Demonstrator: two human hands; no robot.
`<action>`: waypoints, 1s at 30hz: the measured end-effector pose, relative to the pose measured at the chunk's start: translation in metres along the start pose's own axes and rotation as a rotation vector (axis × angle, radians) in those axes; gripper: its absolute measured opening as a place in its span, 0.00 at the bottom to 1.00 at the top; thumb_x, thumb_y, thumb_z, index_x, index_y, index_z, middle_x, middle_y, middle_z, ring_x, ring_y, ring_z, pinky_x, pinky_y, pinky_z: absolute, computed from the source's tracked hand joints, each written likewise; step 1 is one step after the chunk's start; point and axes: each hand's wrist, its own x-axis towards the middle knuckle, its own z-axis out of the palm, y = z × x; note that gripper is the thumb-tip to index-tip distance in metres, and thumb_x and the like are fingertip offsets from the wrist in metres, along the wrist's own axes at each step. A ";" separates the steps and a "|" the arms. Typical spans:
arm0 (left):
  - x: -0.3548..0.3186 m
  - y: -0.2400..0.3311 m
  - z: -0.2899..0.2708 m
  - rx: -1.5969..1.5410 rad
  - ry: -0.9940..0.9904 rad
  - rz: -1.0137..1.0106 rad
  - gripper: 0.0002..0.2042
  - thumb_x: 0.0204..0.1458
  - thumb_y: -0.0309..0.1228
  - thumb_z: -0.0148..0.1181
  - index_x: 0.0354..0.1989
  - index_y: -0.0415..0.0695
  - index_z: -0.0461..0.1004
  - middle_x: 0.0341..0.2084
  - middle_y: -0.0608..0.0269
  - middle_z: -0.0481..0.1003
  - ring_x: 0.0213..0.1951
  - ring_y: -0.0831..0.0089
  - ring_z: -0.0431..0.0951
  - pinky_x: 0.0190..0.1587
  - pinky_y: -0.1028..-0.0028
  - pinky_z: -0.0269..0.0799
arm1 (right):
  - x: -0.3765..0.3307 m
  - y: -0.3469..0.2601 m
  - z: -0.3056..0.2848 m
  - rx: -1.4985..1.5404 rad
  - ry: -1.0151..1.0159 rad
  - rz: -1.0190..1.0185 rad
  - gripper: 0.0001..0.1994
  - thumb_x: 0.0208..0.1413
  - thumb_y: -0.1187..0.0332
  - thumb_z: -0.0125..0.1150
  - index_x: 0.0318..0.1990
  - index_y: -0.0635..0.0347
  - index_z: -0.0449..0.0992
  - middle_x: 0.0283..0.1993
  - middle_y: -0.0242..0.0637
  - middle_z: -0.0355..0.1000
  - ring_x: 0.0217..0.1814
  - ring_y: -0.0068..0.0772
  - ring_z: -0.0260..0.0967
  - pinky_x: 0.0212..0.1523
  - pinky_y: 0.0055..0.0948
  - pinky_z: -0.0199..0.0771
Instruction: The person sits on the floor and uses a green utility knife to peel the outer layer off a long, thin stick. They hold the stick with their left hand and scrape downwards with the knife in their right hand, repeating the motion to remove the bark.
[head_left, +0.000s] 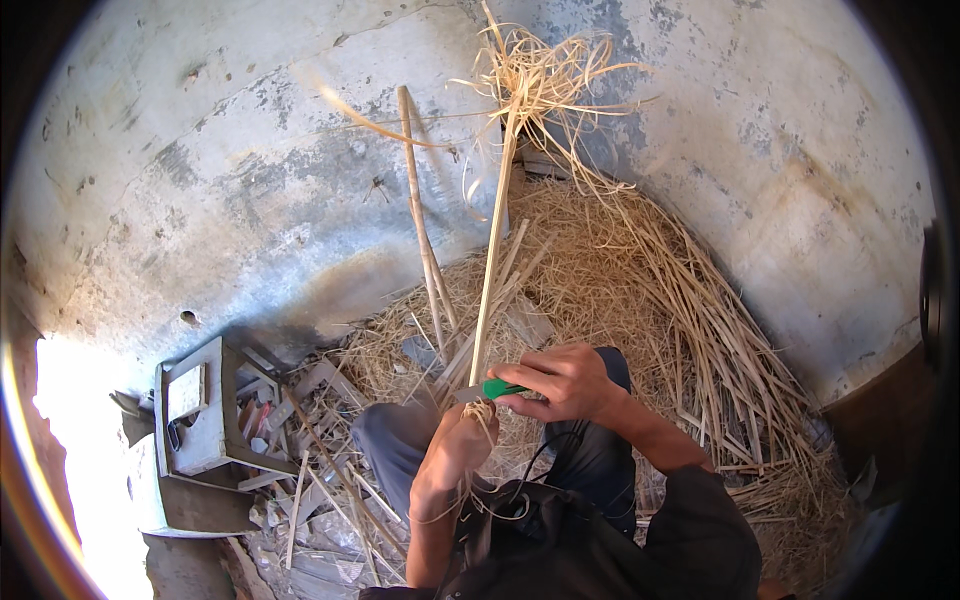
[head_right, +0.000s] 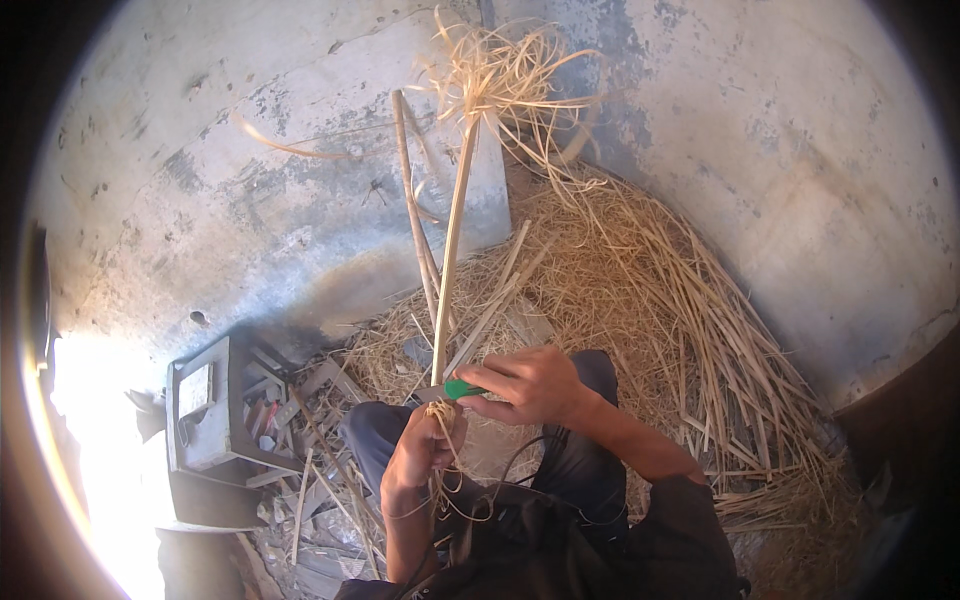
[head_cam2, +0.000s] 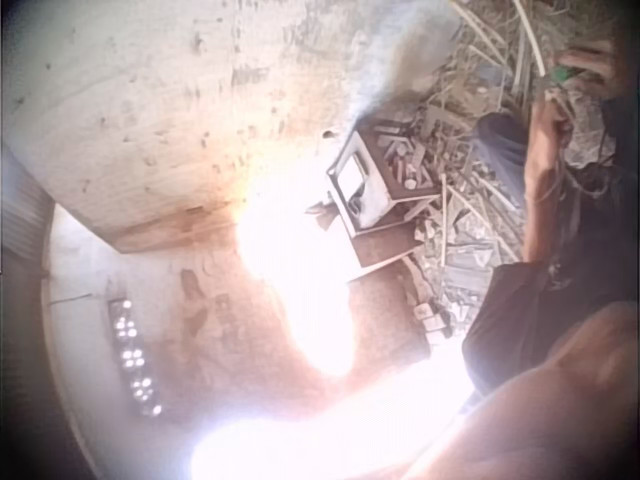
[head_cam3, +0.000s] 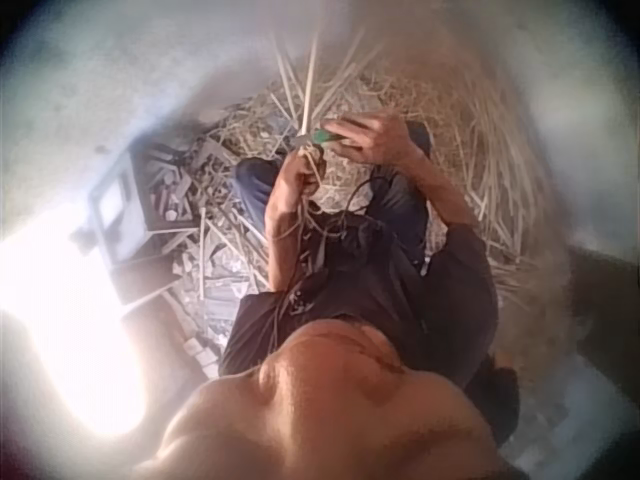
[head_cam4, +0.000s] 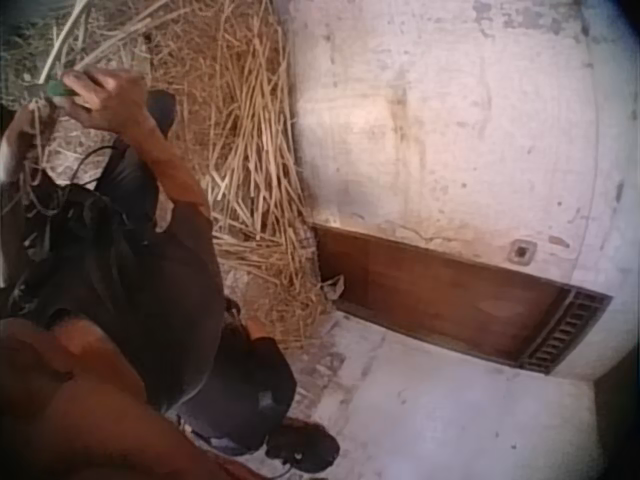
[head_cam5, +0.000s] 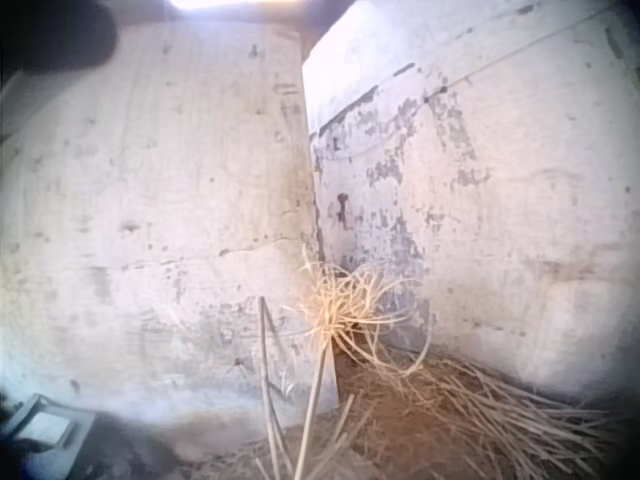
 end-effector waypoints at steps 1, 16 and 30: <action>0.000 0.001 0.001 -0.013 0.003 -0.006 0.05 0.55 0.35 0.53 0.34 0.48 0.67 0.19 0.75 0.59 0.18 0.85 0.53 0.17 0.78 0.46 | 0.000 0.000 0.000 -0.008 0.003 -0.001 0.16 0.60 0.51 0.75 0.51 0.45 0.87 0.31 0.20 0.79 0.23 0.24 0.76 0.24 0.27 0.74; -0.008 -0.002 0.005 0.088 0.024 0.053 0.10 0.62 0.40 0.54 0.36 0.48 0.70 0.22 0.78 0.61 0.22 0.86 0.57 0.23 0.77 0.48 | 0.002 0.000 -0.005 -0.031 0.034 0.014 0.15 0.62 0.52 0.73 0.51 0.45 0.87 0.28 0.22 0.77 0.21 0.25 0.75 0.23 0.28 0.73; -0.002 -0.056 -0.039 -0.009 -0.101 -0.115 0.09 0.70 0.36 0.48 0.39 0.47 0.71 0.26 0.79 0.64 0.28 0.86 0.63 0.30 0.78 0.55 | -0.005 0.041 -0.005 0.101 0.156 0.160 0.15 0.68 0.52 0.69 0.49 0.53 0.87 0.36 0.33 0.86 0.26 0.27 0.82 0.23 0.29 0.77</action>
